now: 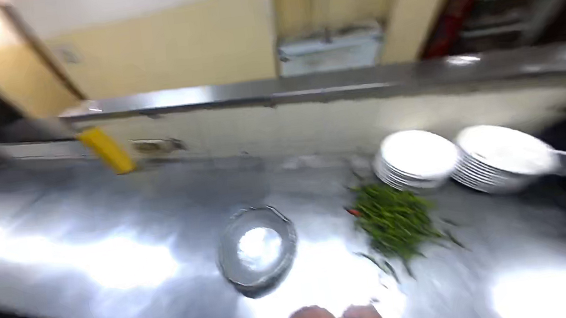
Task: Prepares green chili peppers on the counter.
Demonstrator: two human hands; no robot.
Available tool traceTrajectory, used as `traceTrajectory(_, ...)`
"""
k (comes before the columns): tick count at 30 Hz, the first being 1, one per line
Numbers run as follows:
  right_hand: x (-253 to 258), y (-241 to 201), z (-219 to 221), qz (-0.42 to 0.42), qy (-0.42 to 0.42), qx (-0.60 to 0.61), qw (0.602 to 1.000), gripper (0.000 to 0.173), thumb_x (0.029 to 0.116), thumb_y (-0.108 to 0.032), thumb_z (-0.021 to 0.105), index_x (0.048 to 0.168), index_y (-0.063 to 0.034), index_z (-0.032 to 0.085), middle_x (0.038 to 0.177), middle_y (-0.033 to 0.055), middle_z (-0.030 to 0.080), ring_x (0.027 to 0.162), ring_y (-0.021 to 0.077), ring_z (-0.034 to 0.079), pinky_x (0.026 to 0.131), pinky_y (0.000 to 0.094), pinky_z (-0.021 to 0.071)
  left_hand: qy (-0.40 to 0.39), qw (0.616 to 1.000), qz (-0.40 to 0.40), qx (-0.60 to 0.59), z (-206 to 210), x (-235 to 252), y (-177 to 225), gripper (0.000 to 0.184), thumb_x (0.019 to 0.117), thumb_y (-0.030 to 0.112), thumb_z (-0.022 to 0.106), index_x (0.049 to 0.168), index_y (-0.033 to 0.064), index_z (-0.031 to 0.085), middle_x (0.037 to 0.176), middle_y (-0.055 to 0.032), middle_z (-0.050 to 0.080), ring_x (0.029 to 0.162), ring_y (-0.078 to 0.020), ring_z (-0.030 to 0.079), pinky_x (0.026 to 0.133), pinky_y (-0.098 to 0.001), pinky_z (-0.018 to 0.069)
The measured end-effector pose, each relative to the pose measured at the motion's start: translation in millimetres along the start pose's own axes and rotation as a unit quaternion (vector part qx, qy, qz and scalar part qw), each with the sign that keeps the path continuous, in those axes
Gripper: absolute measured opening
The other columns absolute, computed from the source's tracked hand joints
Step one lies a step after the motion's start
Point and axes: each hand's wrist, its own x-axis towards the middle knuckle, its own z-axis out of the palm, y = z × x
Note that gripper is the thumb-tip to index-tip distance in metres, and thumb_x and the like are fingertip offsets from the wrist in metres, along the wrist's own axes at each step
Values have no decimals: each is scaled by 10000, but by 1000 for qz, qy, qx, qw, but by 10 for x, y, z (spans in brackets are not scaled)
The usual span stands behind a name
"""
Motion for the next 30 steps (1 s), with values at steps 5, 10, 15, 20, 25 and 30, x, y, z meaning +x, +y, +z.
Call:
traceTrajectory(5, -33, 199, -14, 19, 47, 139, 989, 197, 996, -203, 647, 974, -53, 773, 935, 44, 743, 854, 112, 692, 841, 341, 577, 22, 991, 27, -129, 79, 40, -196, 256, 1061, 201, 514, 1114, 41, 706, 1033, -94, 716, 961, -183, 686, 928, -405, 558)
traceTrajectory(10, 144, 380, -123, 150, 106, 56, 981, 178, 937, -153, 681, 1070, -60, 752, 936, 60, 750, 821, 154, 717, 827, 372, 597, 111, 957, -91, -252, 49, 166, -185, 292, 1065, 271, 508, 1145, 33, 655, 865, -52, 690, 711, -144, 674, 683, -328, 602)
traceTrajectory(15, 116, 533, -440, 201, 188, -21, 961, 285, 980, -88, 593, 1232, -69, 723, 1150, 106, 741, 971, 217, 727, 923, 419, 584, 105, 917, -202, -328, 107, 148, -182, 295, 1004, 213, 623, 1223, 17, 589, 895, -84, 683, 717, -179, 685, 684, -345, 608)
traceTrajectory(20, -51, 647, -480, 261, 98, -184, 943, 313, 959, -17, 529, 1173, -104, 741, 1193, 137, 700, 1152, 310, 655, 991, 502, 534, 82, 889, -231, -386, 241, 145, -106, 251, 1025, 130, 592, 1234, -8, 581, 1046, -115, 717, 899, -213, 737, 823, -370, 636)
traceTrajectory(25, -41, 693, -329, 243, 52, -278, 928, 177, 954, -81, 601, 1060, -76, 743, 1190, 165, 643, 1124, 349, 626, 896, 499, 552, 58, 893, -206, -395, 295, 229, 7, 241, 1032, 130, 577, 1243, 17, 595, 1009, -90, 725, 883, -204, 735, 807, -362, 635)
traceTrajectory(30, -50, 749, -487, 273, 135, -97, 948, 209, 998, -238, 615, 1113, -90, 707, 1101, 113, 695, 1042, 274, 677, 926, 507, 554, 65, 884, -207, -413, 282, 240, 74, 238, 1033, 133, 582, 1239, 14, 593, 995, -99, 726, 861, -213, 739, 784, -362, 641)
